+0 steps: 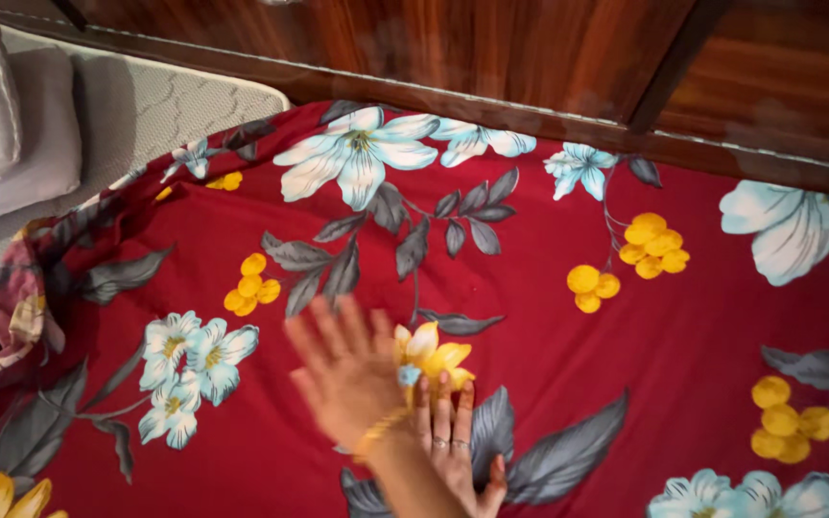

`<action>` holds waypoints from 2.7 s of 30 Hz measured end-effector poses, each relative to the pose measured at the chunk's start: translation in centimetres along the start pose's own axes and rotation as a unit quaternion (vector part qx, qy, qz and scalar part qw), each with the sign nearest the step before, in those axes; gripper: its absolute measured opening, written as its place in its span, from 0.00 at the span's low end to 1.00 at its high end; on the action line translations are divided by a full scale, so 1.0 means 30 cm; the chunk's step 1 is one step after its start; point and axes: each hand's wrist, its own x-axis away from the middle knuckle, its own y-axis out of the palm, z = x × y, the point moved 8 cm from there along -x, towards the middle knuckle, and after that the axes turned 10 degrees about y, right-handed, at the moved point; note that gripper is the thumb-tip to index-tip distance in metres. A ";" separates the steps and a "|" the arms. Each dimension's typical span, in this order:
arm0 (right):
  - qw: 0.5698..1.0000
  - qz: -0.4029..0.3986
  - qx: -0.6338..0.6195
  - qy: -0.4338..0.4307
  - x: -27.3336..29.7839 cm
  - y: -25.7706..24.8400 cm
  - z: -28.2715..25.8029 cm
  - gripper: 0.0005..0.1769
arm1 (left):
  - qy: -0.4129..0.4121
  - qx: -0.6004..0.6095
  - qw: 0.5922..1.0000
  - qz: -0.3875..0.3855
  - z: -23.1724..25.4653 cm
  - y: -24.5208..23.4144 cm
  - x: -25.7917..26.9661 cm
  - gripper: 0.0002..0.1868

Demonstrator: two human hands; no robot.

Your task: The person smooths a red floral bedsheet across a mattress, tucks the edges into the side of the bed frame, and adjusts the corners by hand.

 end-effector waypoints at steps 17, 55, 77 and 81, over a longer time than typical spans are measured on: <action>0.885 0.137 0.205 0.395 0.220 -0.314 0.527 0.35 | 0.356 0.084 0.914 -0.173 1.336 -0.243 0.611 0.46; 0.830 0.137 0.362 0.403 1.153 -0.898 1.178 0.43 | 0.312 0.303 0.887 -0.157 1.289 -0.170 0.652 0.47; 0.878 0.200 0.243 0.360 1.084 -0.880 1.105 0.41 | 0.487 0.615 0.438 -0.439 2.587 -1.173 0.840 0.44; 0.879 0.209 0.242 0.354 1.078 -0.902 1.104 0.41 | 0.479 0.680 0.475 -0.288 2.495 -1.186 0.754 0.41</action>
